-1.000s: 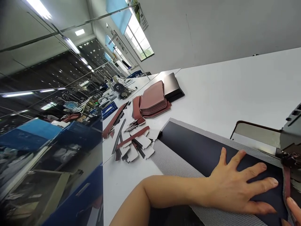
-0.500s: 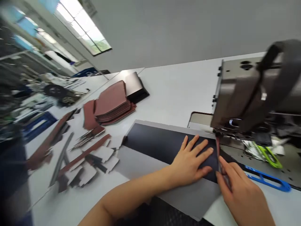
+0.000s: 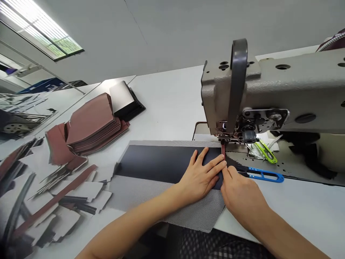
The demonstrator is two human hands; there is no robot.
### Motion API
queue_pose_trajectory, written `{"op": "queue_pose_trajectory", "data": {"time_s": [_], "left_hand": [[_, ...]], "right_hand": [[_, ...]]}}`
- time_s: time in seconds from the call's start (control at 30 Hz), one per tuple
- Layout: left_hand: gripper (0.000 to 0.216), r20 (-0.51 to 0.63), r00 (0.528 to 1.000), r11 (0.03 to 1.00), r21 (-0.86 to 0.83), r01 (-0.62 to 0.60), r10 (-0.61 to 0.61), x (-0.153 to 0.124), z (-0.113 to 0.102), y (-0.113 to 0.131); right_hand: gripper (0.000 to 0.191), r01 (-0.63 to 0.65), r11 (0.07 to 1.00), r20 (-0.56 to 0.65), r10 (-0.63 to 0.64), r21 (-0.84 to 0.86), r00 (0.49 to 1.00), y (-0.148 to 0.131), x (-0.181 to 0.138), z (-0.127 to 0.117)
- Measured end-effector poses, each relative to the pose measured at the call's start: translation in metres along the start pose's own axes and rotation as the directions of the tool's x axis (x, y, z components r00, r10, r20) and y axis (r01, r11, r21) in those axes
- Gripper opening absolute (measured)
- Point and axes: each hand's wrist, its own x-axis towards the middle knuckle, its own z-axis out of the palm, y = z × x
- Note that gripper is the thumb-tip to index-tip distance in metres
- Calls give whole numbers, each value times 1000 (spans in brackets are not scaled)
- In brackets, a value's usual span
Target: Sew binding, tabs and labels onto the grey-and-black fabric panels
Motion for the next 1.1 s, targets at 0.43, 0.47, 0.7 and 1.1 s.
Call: {"op": "queue_pose_trajectory", "data": {"time_s": [0.43,0.47,0.7,1.1], "left_hand": [[45,-14,1000,998,-59,-26,25,3,2,-3],[45,-18,1000,998,-56,-25,24,3,2,-3],[40,-35,999,996,-83,-42,39,3,-1,-4],[35,-61,997,989,-133,-64,57,3,-3,-11]], "right_hand": [[25,-71,934,-140,127,349,982,19,-30,-3],[24,-58,936,-145,114,347,983,18,-29,-2],[24,101,958,-170,-56,268,984,22,-25,-1],[31,231,961,-71,-222,154,972,34,-18,-10]]}}
